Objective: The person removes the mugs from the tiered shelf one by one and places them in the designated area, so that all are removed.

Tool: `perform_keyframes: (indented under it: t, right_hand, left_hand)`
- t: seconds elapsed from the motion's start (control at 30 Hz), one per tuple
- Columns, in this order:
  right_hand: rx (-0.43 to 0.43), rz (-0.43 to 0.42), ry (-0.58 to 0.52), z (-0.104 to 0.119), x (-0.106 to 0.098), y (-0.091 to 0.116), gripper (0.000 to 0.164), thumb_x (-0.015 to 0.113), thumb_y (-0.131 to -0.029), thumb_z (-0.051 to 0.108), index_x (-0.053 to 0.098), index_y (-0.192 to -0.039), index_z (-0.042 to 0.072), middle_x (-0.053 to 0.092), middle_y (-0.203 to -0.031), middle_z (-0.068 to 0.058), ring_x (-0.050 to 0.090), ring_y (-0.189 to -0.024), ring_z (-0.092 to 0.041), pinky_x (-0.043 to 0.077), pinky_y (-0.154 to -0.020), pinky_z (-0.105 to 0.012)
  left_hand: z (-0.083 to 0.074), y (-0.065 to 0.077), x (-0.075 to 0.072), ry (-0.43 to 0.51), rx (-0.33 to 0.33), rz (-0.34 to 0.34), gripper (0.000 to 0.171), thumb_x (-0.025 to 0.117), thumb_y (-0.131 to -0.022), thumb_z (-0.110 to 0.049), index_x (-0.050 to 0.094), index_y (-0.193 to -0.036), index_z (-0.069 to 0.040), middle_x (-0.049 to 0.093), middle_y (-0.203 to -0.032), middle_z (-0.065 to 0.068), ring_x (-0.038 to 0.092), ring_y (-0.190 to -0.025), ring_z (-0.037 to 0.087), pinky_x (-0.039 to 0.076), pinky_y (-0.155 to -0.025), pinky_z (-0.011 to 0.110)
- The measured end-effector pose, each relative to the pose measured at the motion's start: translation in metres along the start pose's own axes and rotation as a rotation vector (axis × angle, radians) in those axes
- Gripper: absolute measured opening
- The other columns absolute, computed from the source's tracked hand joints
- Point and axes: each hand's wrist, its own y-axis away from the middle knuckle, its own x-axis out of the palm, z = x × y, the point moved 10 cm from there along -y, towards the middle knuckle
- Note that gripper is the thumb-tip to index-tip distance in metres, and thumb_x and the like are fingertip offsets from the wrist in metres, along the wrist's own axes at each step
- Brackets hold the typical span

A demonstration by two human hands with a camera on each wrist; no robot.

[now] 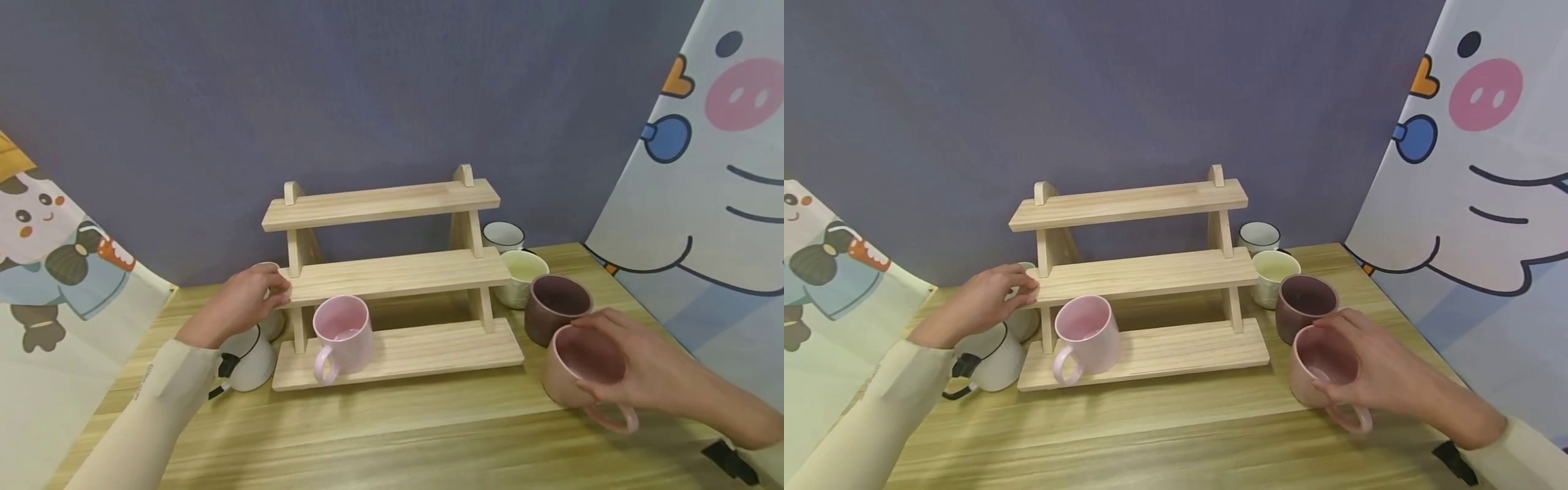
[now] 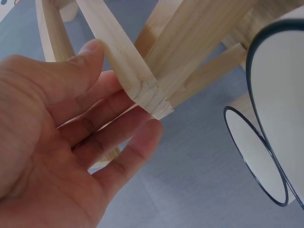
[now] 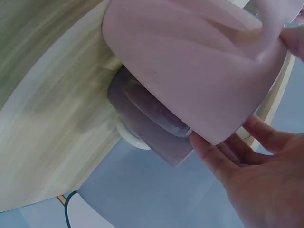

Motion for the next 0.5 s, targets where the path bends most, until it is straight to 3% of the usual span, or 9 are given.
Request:
perform_keyframes:
  t: [0.17, 0.5]
  right_hand:
    - [0.031, -0.022, 0.009, -0.0044, -0.0029, 0.0034, 0.074, 0.091, -0.049, 0.045, 0.061, -0.110, 0.016, 0.055, -0.105, 0.007, 0.055, -0.085, -0.013, 0.043, -0.067, -0.017]
    - [0.040, -0.014, 0.016, -0.0069, -0.0036, 0.0049, 0.076, 0.089, -0.051, 0.050, 0.062, -0.111, 0.012, 0.057, -0.104, 0.005, 0.055, -0.088, -0.017, 0.041, -0.070, -0.019]
  left_hand:
    - [0.0001, -0.0001, -0.0003, 0.006, -0.003, 0.005, 0.008, 0.071, -0.083, -0.005, 0.072, -0.090, -0.002, 0.058, -0.086, 0.005, 0.059, -0.085, 0.028, 0.049, -0.078, 0.045]
    - [-0.0003, 0.0003, -0.0007, 0.003, 0.001, 0.004, 0.008, 0.071, -0.084, -0.005, 0.072, -0.091, -0.002, 0.059, -0.089, 0.006, 0.059, -0.088, 0.029, 0.048, -0.080, 0.046]
